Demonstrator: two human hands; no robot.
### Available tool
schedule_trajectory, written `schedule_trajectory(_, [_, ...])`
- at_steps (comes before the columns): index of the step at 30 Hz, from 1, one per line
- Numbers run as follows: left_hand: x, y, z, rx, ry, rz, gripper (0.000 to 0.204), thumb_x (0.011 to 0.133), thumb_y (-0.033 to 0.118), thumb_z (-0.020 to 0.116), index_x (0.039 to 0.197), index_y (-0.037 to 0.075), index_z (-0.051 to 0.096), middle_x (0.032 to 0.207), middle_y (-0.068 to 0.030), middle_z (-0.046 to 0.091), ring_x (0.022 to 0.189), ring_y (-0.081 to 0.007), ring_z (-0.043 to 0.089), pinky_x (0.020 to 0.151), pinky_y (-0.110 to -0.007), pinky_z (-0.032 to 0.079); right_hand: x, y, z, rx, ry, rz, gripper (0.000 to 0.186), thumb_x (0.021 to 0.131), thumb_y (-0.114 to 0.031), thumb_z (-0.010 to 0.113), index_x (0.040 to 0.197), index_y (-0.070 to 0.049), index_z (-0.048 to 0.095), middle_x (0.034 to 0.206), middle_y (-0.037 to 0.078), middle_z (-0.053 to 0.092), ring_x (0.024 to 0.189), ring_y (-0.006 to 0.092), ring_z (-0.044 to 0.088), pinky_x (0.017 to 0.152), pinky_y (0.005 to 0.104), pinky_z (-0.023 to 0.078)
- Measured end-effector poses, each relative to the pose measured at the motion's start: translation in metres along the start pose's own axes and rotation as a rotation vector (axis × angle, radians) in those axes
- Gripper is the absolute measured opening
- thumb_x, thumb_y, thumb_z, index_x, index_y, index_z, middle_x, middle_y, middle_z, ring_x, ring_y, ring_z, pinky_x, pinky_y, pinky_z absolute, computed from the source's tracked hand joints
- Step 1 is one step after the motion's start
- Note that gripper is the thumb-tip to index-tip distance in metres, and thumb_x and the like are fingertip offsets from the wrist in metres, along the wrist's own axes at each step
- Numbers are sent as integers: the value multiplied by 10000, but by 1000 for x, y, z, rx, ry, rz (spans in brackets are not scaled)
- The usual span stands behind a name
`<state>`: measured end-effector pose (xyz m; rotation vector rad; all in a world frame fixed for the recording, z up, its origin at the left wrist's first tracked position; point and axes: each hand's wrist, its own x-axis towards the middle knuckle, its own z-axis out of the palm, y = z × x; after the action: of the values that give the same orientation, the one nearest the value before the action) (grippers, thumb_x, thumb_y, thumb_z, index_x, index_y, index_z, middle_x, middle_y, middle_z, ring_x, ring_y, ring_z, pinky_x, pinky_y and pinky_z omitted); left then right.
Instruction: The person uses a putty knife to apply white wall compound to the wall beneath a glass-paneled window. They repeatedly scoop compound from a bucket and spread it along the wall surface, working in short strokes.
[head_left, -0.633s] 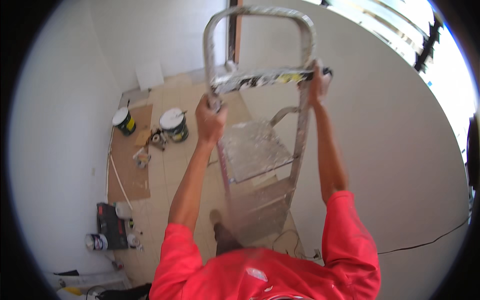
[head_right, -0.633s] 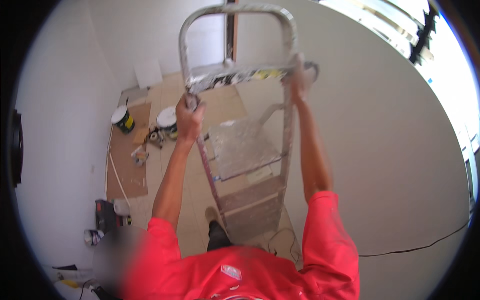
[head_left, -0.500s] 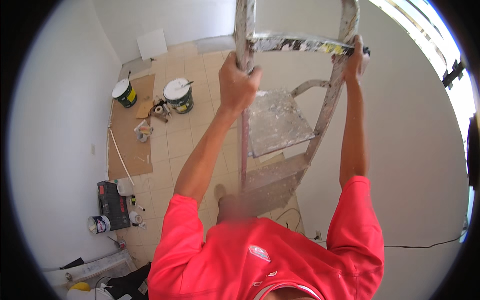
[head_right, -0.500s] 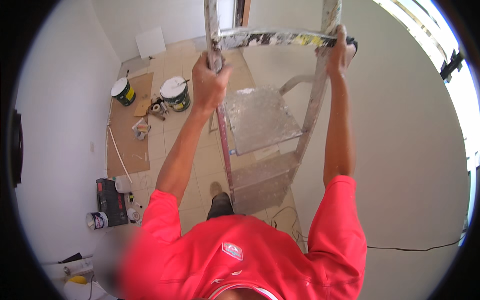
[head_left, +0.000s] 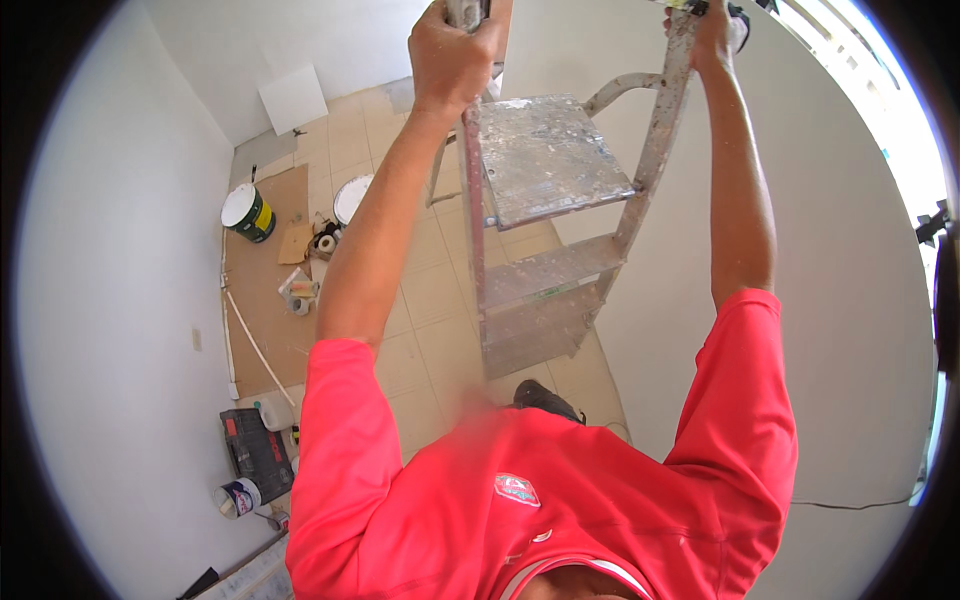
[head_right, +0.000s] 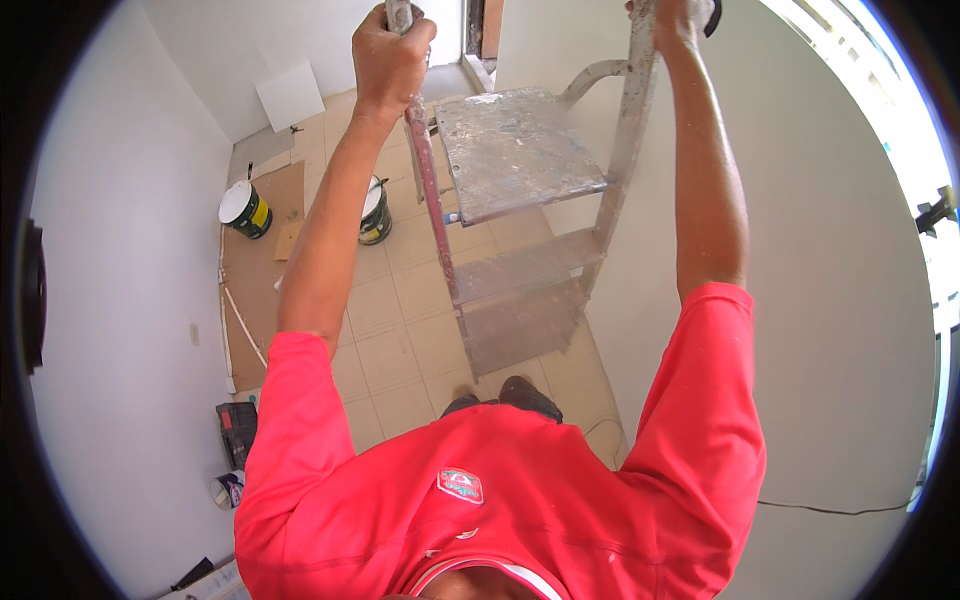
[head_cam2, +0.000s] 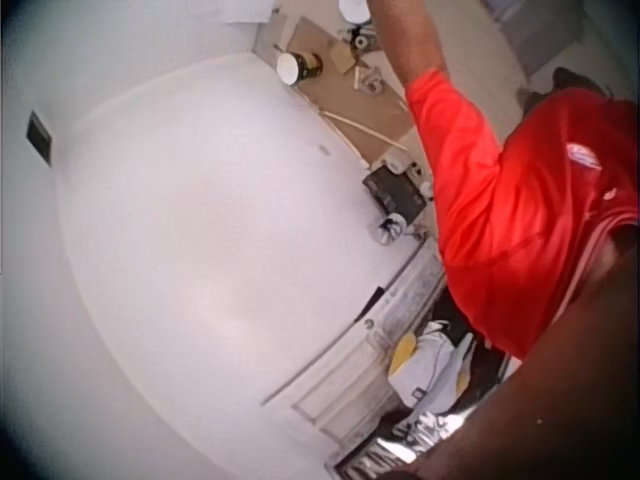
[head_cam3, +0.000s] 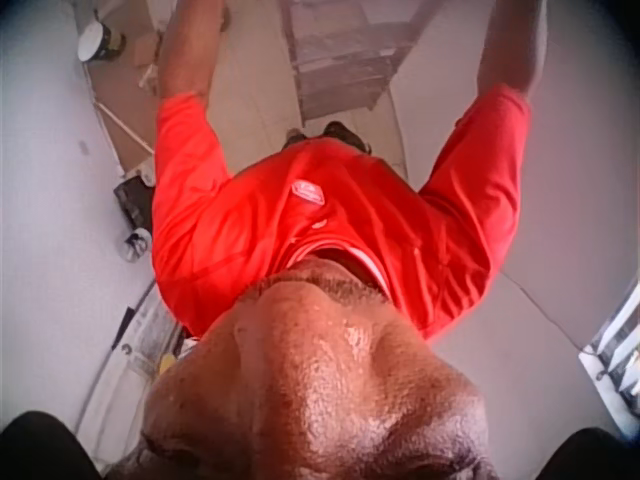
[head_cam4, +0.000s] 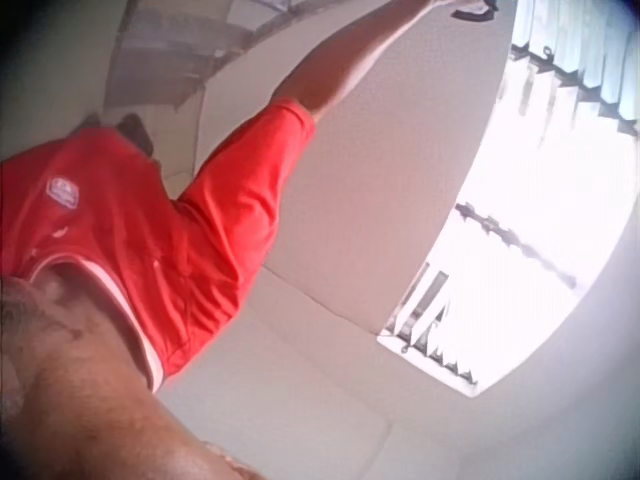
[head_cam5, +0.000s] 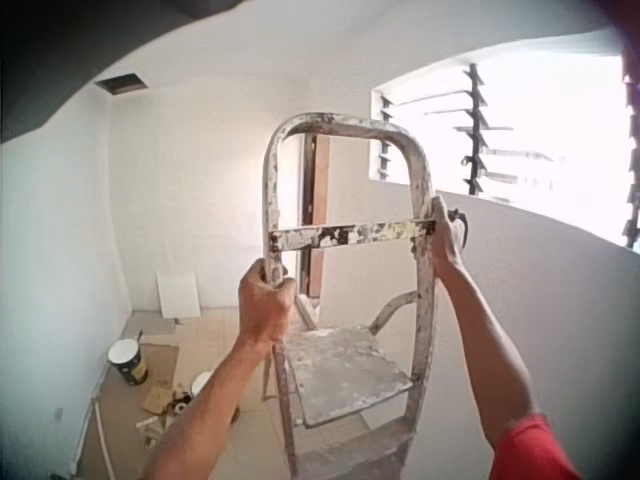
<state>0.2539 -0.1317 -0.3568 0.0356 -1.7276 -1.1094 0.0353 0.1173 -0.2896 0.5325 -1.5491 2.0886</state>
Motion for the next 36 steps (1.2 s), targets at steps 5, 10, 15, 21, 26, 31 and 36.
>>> schedule_trajectory(5, [4,-26,6,53,15,-61,252,732,205,657,858,-14,652,771,-172,667,741,-319,640,750,-431,516,-11,1,-9,-237,60,-44,590,988,-483,609,988,106,635,758,181,677,522,265,667,519,399,580])
schedule_trajectory(10, [-6,-32,21,67,17,-103,207,754,154,629,885,-5,658,738,-111,627,694,-239,588,701,-384,488,-24,7,-20,-75,75,93,623,984,-517,635,1009,94,514,739,153,626,505,218,630,401,362,508])
schedule_trajectory(15, [-61,-5,59,97,-6,-192,156,788,120,622,893,8,646,727,-100,631,594,-192,587,610,-354,484,-23,10,-87,-112,118,216,569,970,-531,648,951,28,545,764,114,622,511,205,627,417,357,539])
schedule_trajectory(21, [-73,-5,81,79,10,-224,139,827,106,605,915,5,640,713,-71,624,563,-166,607,505,-345,502,-13,43,-108,-220,18,218,680,946,-593,629,1002,84,599,891,255,696,825,397,717,775,493,558])
schedule_trajectory(26, [-62,-32,80,19,11,-280,147,837,115,619,931,3,638,732,-66,615,558,-137,590,481,-328,490,-6,59,-89,-251,57,295,713,943,-602,617,1048,103,621,967,295,699,980,452,684,916,508,503])
schedule_trajectory(31, [-70,-22,68,48,-130,-216,305,850,165,664,1099,-4,615,937,-109,639,824,-226,640,768,-406,532,-14,53,-101,-39,-15,243,480,991,-447,637,885,8,526,733,70,578,508,169,583,404,327,484])
schedule_trajectory(36, [11,73,83,411,67,395,683,888,254,667,1487,24,430,1570,-217,338,1442,-371,313,1219,-501,171,-18,61,-101,20,-51,245,467,1048,-443,528,956,14,513,673,91,582,536,193,602,499,340,499])
